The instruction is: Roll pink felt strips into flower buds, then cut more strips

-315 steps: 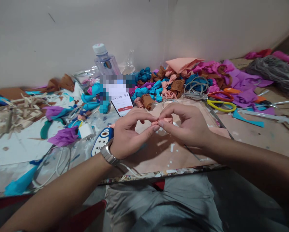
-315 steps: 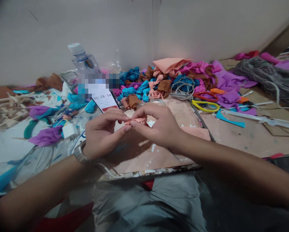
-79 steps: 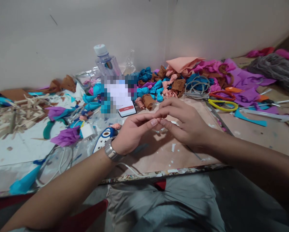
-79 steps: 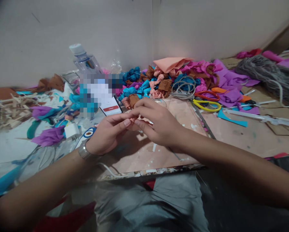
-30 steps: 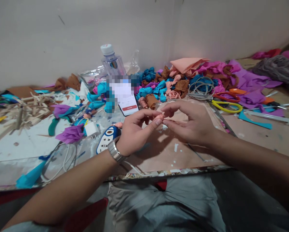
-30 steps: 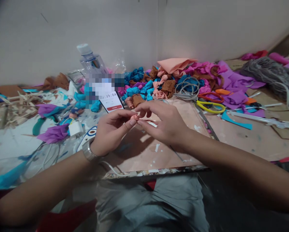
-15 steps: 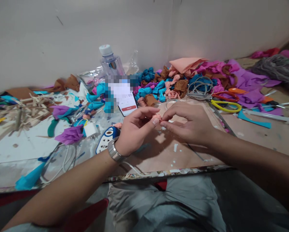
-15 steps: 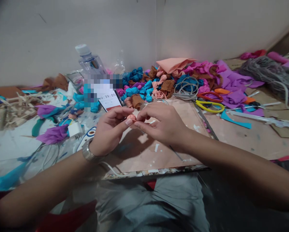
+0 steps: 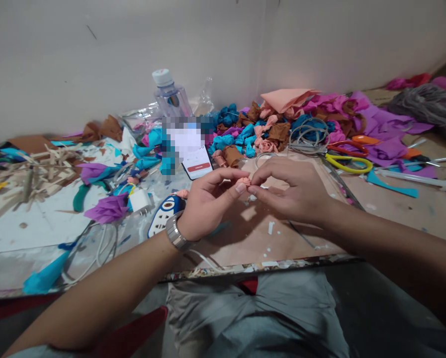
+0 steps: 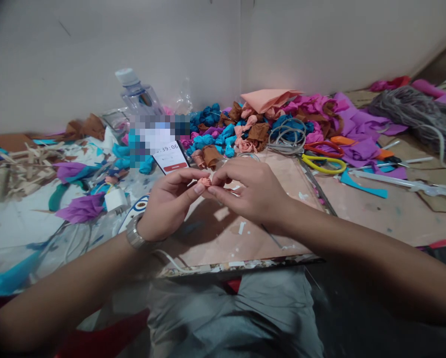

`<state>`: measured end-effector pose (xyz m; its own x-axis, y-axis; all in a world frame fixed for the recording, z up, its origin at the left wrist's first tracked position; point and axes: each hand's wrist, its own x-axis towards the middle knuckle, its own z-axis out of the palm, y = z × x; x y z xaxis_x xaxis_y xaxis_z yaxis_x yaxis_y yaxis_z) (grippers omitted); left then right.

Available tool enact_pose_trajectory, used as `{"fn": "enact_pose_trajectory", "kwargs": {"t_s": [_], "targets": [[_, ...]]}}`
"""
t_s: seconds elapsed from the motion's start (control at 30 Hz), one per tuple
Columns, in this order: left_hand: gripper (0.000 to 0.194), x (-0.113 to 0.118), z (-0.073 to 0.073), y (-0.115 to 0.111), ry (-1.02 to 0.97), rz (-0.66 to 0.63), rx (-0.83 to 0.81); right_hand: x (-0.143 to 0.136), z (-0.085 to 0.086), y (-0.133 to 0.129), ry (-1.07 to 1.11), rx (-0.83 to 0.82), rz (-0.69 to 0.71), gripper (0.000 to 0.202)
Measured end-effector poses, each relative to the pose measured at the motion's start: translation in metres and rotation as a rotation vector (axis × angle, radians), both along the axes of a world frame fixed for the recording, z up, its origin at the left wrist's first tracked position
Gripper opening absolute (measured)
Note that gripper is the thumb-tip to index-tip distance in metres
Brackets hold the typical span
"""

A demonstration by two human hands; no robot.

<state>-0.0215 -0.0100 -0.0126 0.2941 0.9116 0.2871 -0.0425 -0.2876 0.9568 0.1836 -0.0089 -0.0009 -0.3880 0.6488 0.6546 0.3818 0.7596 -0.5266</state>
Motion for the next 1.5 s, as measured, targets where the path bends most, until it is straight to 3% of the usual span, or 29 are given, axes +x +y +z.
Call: {"fn": "enact_pose_trajectory", "kwargs": {"t_s": [0.17,0.47,0.67,1.0,1.3,1.5], "targets": [[0.022,0.0016,-0.0022,0.0004,-0.066,0.022,-0.013,0.0004,-0.0020,0.0012,0.001,0.019,0.006,0.013],[0.017,-0.0021,0.0050,0.0034,0.120,0.090,0.112,0.0030,-0.0047,0.0035,-0.047,0.056,0.020,0.013],[0.025,-0.0026,0.0058,0.0024,0.167,0.095,0.096,0.0019,-0.0025,0.0044,-0.044,0.089,0.007,0.017],[0.017,-0.0036,0.0076,0.0015,0.105,-0.061,0.087,0.0035,-0.0041,0.0043,-0.036,0.085,0.004,0.024],[0.022,-0.0010,0.0020,0.0005,-0.007,-0.026,-0.034,0.0021,-0.0015,0.0026,-0.013,0.059,0.014,0.019],[0.018,-0.0004,0.0028,0.0011,0.019,-0.010,0.028,0.0029,-0.0022,0.0029,-0.010,0.048,-0.010,0.015]]}}
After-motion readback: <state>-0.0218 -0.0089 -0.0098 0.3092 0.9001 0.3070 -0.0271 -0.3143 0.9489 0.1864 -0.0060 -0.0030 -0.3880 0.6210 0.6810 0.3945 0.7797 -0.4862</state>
